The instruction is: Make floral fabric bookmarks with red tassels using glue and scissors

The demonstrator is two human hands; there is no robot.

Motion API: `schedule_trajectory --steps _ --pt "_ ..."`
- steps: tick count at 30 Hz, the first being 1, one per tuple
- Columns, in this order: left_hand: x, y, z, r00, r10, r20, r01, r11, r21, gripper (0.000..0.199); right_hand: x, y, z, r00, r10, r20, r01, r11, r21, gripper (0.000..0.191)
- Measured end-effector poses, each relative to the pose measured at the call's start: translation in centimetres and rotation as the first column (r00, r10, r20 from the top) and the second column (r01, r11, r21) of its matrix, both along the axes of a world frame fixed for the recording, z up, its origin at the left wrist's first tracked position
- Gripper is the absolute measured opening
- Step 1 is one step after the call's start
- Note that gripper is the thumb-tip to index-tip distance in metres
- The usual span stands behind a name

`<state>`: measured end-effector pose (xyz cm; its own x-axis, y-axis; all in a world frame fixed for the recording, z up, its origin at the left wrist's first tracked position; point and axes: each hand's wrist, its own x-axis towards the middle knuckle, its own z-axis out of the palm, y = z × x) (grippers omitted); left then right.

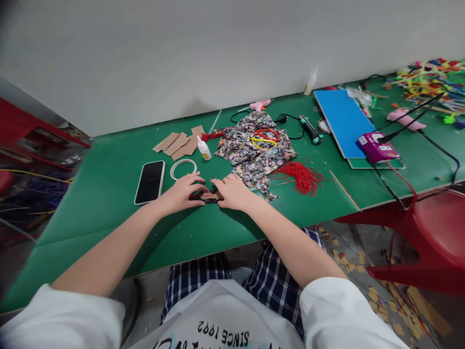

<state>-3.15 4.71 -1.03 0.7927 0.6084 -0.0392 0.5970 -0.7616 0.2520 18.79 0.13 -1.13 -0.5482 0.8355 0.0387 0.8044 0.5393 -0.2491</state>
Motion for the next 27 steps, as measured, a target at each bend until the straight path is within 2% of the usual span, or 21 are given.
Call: schedule_trajectory --steps 4,9,16,22,27 --pt "0.5 0.2 0.3 1.000 -0.013 0.021 0.014 0.998 -0.066 0.034 -0.3 -0.3 0.6 0.999 -0.006 0.035 0.006 1.000 -0.025 0.060" --pt "1.1 0.3 0.7 0.999 -0.026 -0.031 0.023 0.995 -0.095 0.034 -0.6 -0.5 1.0 0.998 -0.010 0.067 0.012 0.999 -0.035 0.057" --pt "1.5 -0.2 1.2 0.998 -0.037 -0.057 0.035 0.999 -0.031 0.033 -0.8 -1.1 0.9 0.997 -0.027 0.066 0.027 1.000 -0.005 0.070" --pt "1.6 -0.3 1.4 0.995 -0.002 -0.103 0.003 1.000 0.017 0.030 -0.3 -1.0 0.6 1.000 -0.010 0.015 0.010 0.999 0.038 0.063" --pt "1.8 0.0 1.4 0.998 -0.001 -0.064 0.003 1.000 0.027 0.040 0.6 -0.5 0.0 0.998 0.028 -0.056 -0.024 0.998 0.064 0.056"
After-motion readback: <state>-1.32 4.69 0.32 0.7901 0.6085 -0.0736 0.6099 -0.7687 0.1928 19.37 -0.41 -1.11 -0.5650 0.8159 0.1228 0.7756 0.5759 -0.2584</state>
